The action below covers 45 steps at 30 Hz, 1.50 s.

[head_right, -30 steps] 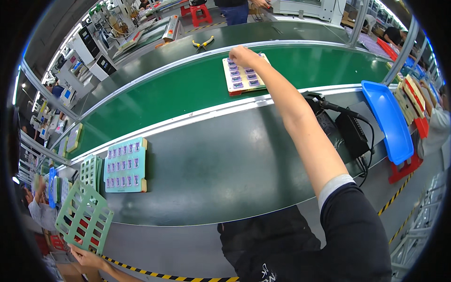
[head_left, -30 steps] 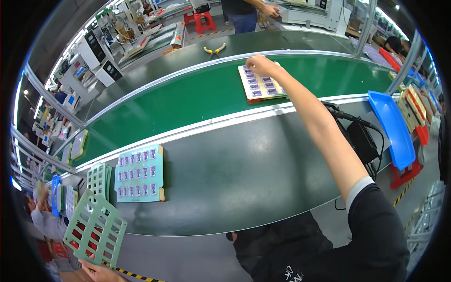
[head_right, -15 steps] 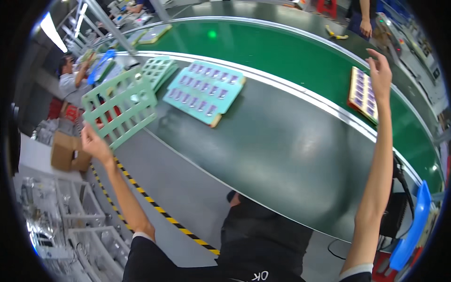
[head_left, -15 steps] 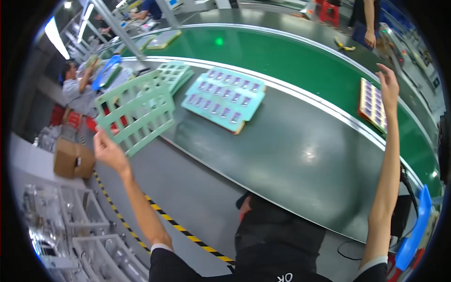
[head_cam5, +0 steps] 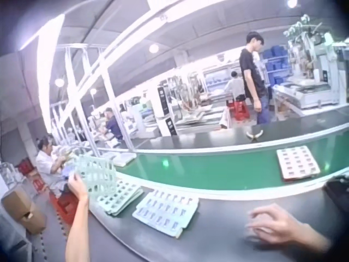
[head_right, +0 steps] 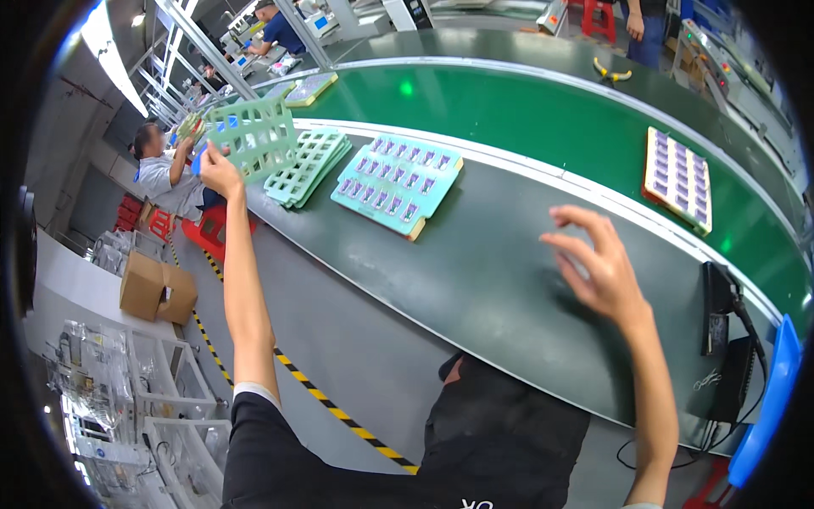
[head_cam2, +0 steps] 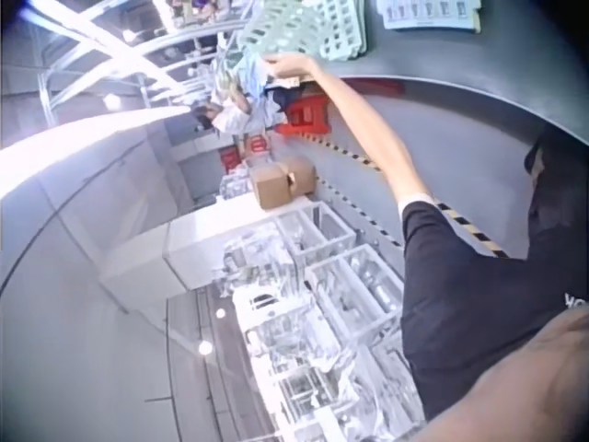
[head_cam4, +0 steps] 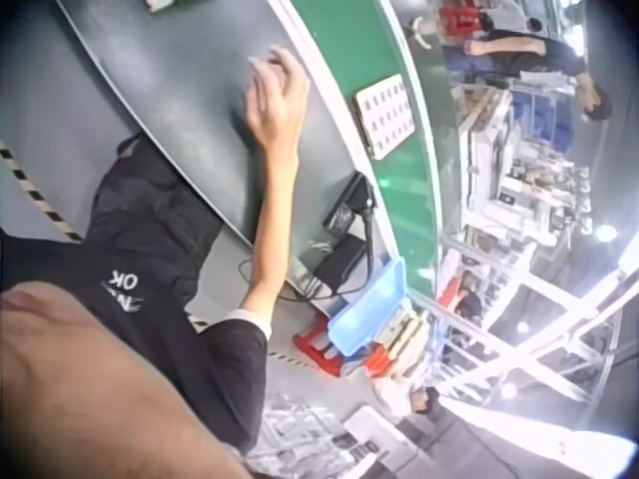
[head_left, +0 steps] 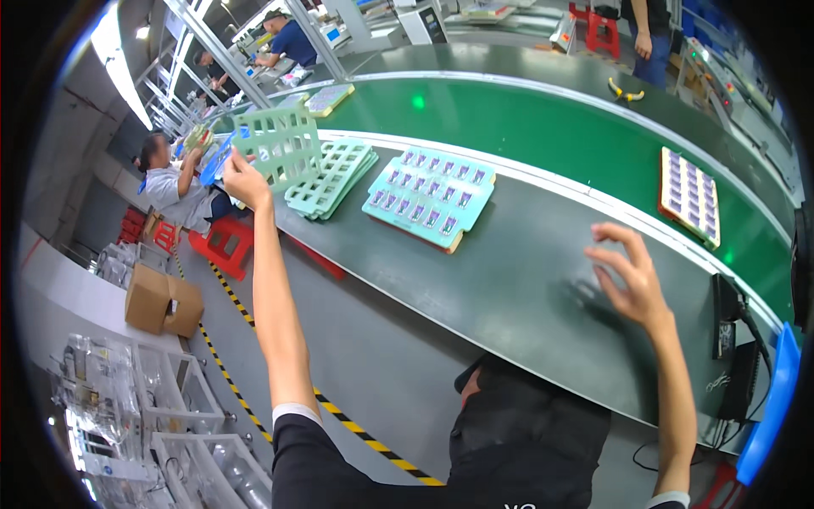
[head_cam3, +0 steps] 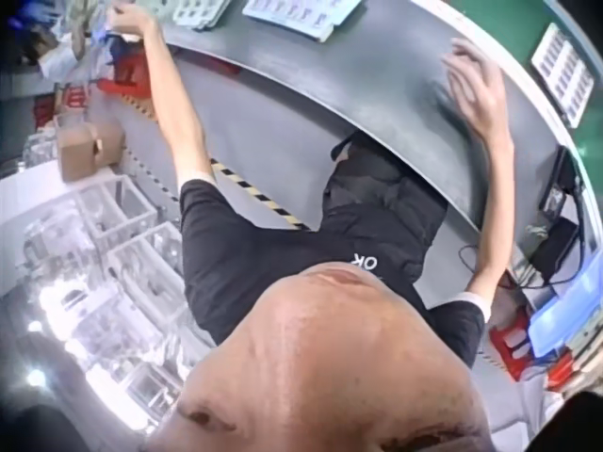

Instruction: Soldering electronic components onto small PCB boards in an assembly line.

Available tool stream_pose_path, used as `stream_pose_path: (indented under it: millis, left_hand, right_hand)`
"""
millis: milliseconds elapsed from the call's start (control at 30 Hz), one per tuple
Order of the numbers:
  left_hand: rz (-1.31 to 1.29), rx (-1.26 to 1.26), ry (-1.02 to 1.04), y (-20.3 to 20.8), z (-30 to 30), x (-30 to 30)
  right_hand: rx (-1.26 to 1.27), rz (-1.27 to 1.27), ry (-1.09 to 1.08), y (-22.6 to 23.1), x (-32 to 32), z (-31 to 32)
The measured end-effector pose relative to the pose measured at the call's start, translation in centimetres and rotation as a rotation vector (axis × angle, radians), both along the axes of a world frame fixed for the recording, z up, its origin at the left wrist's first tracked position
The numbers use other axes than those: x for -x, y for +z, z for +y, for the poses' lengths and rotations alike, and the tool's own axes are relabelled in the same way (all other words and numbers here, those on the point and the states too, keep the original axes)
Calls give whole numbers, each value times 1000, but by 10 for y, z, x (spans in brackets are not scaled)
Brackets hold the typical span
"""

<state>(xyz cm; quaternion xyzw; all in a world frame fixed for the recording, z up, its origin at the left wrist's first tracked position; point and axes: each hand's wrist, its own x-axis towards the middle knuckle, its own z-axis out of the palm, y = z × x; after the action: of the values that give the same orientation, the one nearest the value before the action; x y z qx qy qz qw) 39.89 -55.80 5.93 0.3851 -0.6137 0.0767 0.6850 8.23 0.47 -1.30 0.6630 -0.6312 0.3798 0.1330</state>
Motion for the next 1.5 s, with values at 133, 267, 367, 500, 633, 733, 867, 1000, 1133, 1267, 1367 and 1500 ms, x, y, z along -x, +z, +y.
stream_pose_path:
  millis: [133, 267, 367, 500, 633, 733, 867, 1000, 1133, 1267, 1367, 1500]
  left_hand:
    - [-12, -67, 133, -12, -18, 8]
    - [-160, 128, -31, -13, -16, -6]
    - [-402, 236, -169, -17, 6, -26]
    - [-801, 344, -269, -15, 62, -47]
    - [-1031, 431, -189, -22, 79, -61]
    - [-1257, 528, -207, -41, 86, -65]
    - [-1297, 377, -185, -90, 62, -79]
    - [-1358, 159, -68, -99, 34, -81]
    - [-1376, 6, -163, -83, 21, -77]
    - [-1364, -161, -237, -68, 33, -54]
    - [-1265, -306, -76, -87, 50, -48]
    - [-1163, -257, 71, -106, 51, -36]
  right_hand:
    - [74, -28, -59, -2, -14, 19]
    - [138, -52, -78, 5, -19, 41]
    - [133, -80, -99, -2, -18, 48]
    - [117, -87, -86, -7, -19, 47]
    - [130, -24, -106, -5, -21, 48]
    - [139, -20, -115, -6, -21, 48]
    - [151, -36, -106, -8, -20, 45]
    - [157, -38, -113, -13, -20, 44]
    - [123, -13, -133, -14, -24, 44]
    - [101, -3, -137, -15, -23, 44]
    - [89, 19, -125, -15, -28, 44]
    - [77, 8, -90, -14, -30, 36]
